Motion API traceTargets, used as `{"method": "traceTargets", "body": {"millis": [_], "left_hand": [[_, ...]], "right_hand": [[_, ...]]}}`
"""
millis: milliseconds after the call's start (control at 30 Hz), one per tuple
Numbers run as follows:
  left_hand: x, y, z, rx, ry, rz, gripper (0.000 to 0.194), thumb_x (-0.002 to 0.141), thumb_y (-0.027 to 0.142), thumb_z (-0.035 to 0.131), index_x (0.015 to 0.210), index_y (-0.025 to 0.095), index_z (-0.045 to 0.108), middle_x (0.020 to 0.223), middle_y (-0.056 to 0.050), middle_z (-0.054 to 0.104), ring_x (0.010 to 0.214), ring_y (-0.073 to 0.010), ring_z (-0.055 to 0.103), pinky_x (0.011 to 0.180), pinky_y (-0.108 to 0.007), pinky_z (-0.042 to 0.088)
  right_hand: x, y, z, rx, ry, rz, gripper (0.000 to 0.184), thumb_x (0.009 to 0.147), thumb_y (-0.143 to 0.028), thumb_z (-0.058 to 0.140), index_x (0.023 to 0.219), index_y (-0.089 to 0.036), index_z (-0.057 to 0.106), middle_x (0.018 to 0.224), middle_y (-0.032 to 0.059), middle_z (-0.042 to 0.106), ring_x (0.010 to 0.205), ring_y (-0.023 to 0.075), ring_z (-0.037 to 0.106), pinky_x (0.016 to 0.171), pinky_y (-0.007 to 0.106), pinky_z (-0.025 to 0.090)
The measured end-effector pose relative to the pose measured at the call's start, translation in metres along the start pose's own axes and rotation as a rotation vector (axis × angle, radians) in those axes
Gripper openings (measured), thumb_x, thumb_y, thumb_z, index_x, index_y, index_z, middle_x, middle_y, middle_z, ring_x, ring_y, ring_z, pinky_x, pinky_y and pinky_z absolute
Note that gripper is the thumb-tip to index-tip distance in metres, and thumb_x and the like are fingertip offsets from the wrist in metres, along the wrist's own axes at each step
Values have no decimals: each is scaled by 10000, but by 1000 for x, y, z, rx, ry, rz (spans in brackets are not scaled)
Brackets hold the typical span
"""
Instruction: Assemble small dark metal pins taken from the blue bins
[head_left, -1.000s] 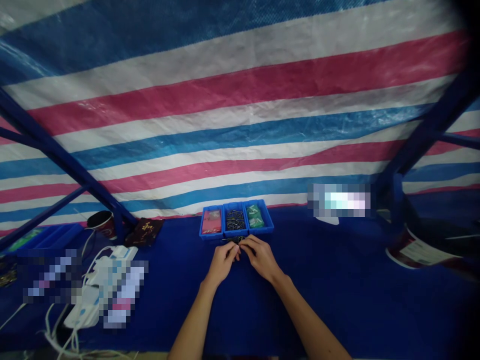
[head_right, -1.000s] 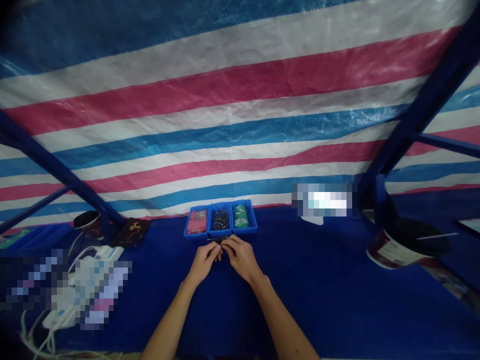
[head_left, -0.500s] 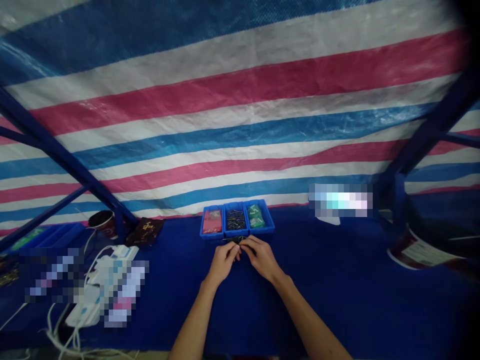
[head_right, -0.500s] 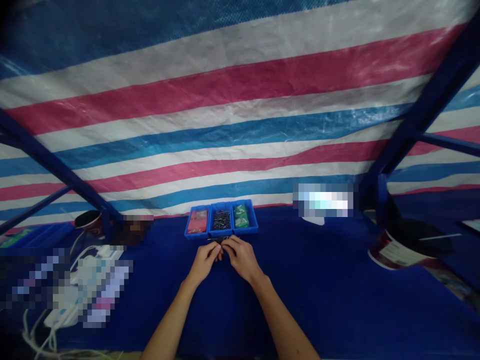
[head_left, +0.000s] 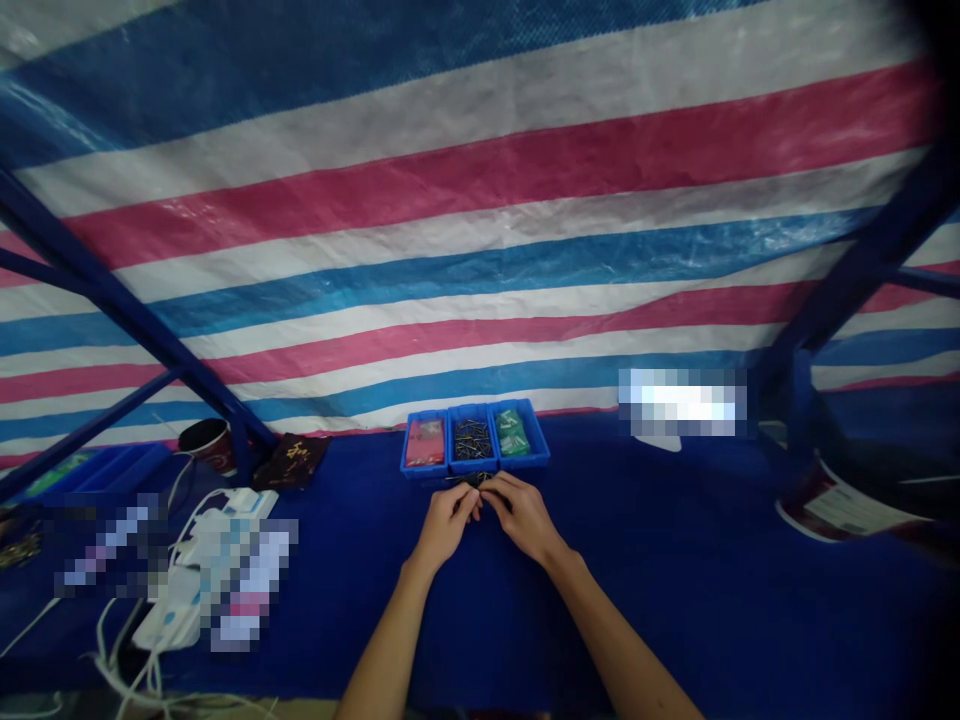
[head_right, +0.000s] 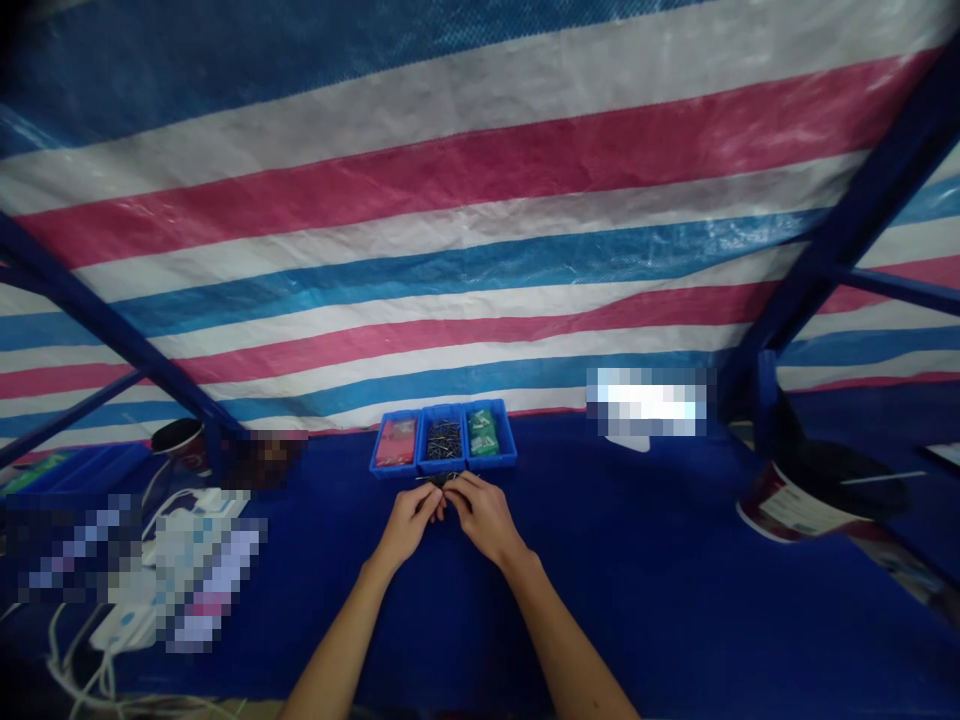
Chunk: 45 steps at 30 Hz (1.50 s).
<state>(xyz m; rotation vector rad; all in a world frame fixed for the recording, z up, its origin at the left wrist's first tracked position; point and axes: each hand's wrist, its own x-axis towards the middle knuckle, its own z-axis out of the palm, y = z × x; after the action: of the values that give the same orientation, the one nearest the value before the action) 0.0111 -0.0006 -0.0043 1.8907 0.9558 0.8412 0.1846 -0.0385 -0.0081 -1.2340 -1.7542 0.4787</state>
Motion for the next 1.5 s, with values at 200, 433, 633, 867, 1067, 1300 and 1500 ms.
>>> {"method": "traceTargets", "body": {"millis": [200,433,633,867,1067,1300,1500], "left_hand": [[0,1,0,1,-1,-10,457,1004,481,433,761,155,641,641,-13,630,592,-139,575,621,-226,430],[0,1,0,-10,-1,-2,449,1010,462,431,765,153,646,637,-8,627,588,-133,567,619,-223,422],[0,-1,0,-14,-4,-2,447,1013,460,425,785,147,647,640,-9,627,588,-132,568,616,-220,422],[0,-3,2,-13,5,-10,447,1010,471,430,796,150,656,617,-6,619,583,-137,573,605,-220,419],[0,-3,2,-10,11,-12,453,1005,486,429,792,157,658,624,-9,628,584,-141,575,608,-226,423],[0,-2,1,-14,4,-20,451,1005,478,425,785,156,651,623,-10,620,579,-139,565,602,-223,424],[0,3,0,40,-1,9,433,1000,461,440,775,160,656,663,-16,635,610,-143,577,633,-228,427]], "right_hand": [[0,-1,-1,-13,-2,7,242,1011,-238,481,1082,-265,710,938,32,690,841,174,666,773,279,509],[-1,0,0,1,-2,11,235,1010,-237,486,1072,-268,711,937,27,685,833,172,661,772,276,504],[-1,3,1,-5,1,14,218,1006,-253,503,1056,-254,715,928,34,687,818,177,660,772,282,507],[0,2,1,-14,2,14,227,1012,-262,491,1011,-251,718,892,36,689,788,178,660,745,287,501],[-1,3,2,-19,3,13,233,1014,-273,487,1019,-252,719,898,39,691,792,180,656,751,288,504],[-1,4,2,2,5,31,194,997,-251,501,982,-239,694,911,34,687,819,182,657,757,286,495],[-1,1,2,-33,-5,29,245,1010,-218,441,882,-228,649,864,34,673,778,174,638,736,278,475]]}}
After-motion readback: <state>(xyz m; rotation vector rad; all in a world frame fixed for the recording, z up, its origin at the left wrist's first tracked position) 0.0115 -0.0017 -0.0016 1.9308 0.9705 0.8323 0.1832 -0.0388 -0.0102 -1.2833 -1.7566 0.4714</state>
